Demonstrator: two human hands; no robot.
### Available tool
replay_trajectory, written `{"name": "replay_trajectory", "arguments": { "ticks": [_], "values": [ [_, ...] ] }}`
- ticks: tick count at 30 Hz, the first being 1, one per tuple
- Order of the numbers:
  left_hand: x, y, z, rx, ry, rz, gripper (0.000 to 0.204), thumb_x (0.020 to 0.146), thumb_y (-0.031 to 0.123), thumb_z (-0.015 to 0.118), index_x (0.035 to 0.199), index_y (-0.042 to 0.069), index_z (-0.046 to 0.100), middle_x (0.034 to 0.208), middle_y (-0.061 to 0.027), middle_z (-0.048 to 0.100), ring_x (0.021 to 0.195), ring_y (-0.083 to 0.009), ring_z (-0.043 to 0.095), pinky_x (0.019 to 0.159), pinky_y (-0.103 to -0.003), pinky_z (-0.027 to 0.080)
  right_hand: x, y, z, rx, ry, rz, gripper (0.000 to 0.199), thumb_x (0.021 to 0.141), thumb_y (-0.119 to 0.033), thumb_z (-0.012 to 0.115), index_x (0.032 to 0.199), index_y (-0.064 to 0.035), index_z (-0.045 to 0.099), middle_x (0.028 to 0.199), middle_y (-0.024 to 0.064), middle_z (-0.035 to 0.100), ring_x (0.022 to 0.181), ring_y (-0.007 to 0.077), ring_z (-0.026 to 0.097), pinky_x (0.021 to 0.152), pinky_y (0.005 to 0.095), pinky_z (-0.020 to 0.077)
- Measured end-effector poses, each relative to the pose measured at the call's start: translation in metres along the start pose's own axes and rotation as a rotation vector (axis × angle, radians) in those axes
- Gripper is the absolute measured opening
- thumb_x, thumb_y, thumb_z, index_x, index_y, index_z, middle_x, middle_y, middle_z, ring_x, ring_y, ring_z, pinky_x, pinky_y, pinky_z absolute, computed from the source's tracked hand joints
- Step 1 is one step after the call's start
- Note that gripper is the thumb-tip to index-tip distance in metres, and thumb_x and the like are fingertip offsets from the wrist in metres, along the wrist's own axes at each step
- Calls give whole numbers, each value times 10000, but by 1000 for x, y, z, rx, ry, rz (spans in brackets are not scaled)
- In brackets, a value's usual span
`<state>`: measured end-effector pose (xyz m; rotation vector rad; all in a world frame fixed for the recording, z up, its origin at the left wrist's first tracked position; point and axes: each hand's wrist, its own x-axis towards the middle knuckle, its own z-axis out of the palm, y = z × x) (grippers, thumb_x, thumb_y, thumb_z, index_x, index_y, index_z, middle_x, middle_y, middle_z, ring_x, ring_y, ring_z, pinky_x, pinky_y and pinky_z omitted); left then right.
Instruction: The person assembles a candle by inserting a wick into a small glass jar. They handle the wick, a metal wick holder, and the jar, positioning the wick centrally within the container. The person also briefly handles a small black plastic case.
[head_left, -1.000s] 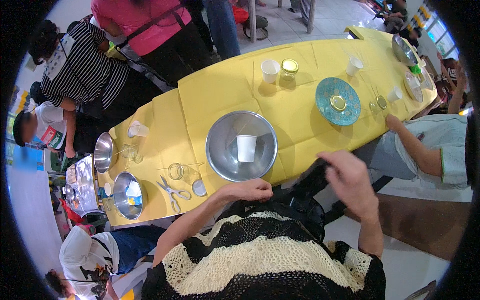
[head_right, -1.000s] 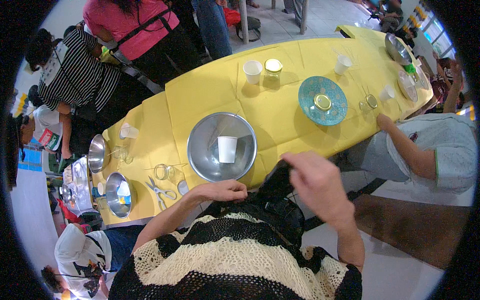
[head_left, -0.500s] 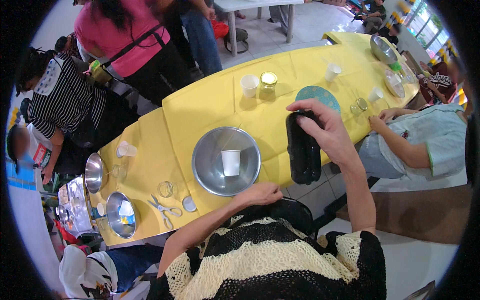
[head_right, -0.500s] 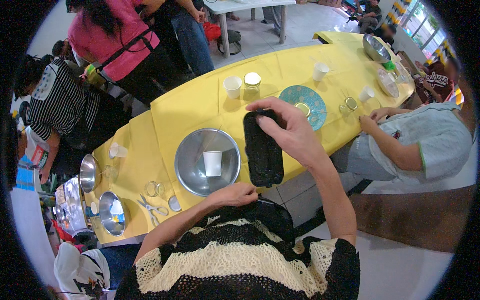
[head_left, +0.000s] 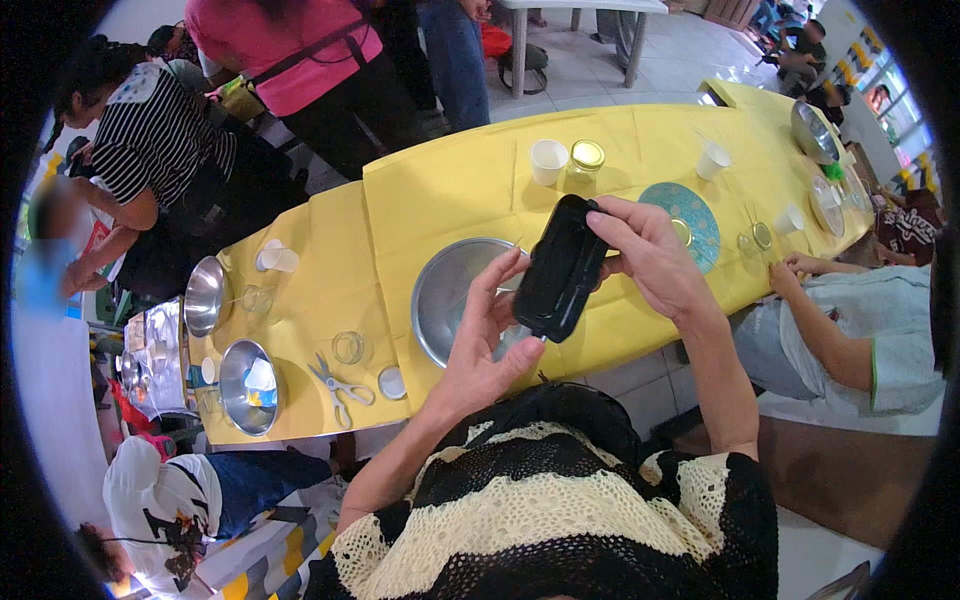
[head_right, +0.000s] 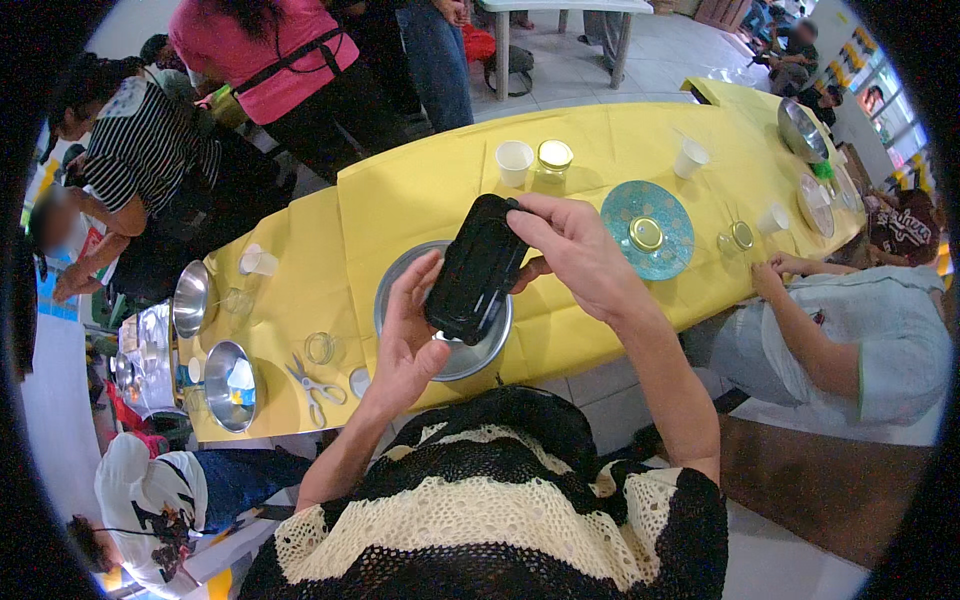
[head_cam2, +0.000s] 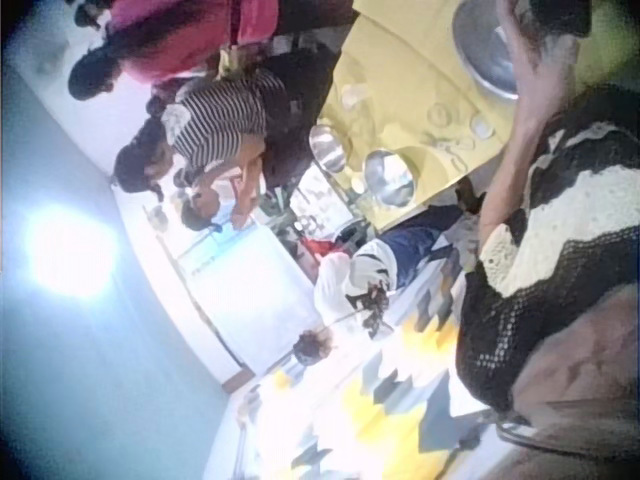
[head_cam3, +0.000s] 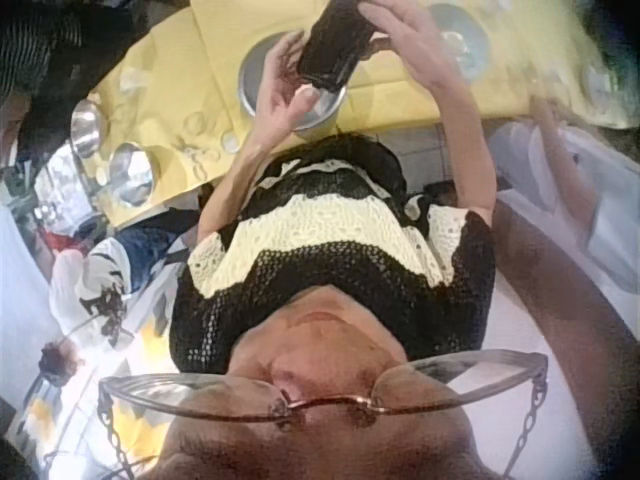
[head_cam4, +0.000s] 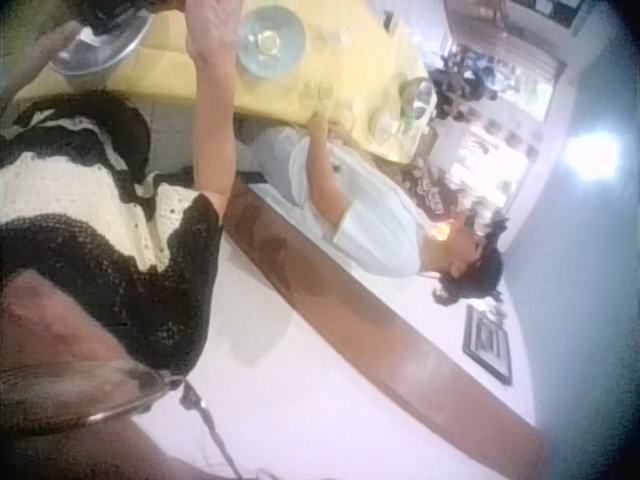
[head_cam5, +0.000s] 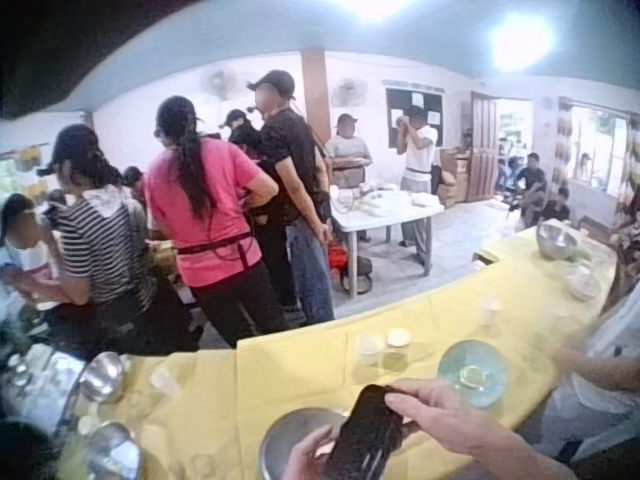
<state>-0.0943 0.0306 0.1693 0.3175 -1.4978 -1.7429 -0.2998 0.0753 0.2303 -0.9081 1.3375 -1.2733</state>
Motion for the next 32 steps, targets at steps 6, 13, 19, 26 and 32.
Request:
{"name": "replay_trajectory", "arguments": {
  "ticks": [6,13,19,26,32],
  "values": [
    [0,19,0,267,144,-77,869,669,45,806,1381,6,310,1348,-132,419,1231,-213,449,1055,-352,346,-6,-1,14,115,-15,-77,268,964,-142,483,1131,35,595,1007,82,645,877,128,627,669,313,586],
    [17,41,-15,219,84,-5,705,683,36,740,1305,-29,413,1206,-130,538,1108,-204,555,970,-340,450,-25,-6,18,414,-138,-90,403,1008,-266,380,1272,24,472,1141,139,610,973,234,637,730,365,575],
    [20,45,-24,-98,87,-170,640,722,-10,732,1291,-19,440,1199,-107,545,1109,-158,543,971,-311,415,-37,-4,24,394,-142,-113,515,1008,-371,332,1333,20,406,1201,180,585,1035,311,620,741,369,565],
    [20,47,-21,-57,57,-138,639,710,-17,729,1285,-19,452,1178,-98,556,1110,-151,537,973,-305,414,-45,1,25,371,-124,-148,561,998,-399,357,1372,19,349,1218,179,571,1045,314,617,750,376,565],
    [18,79,-25,74,-78,-53,691,653,21,769,1278,-6,475,1179,-85,557,1106,-162,536,982,-297,403,-59,-20,30,446,-201,-185,563,995,-396,356,1374,18,312,1184,194,577,992,313,636,693,404,576]
  ]
}}
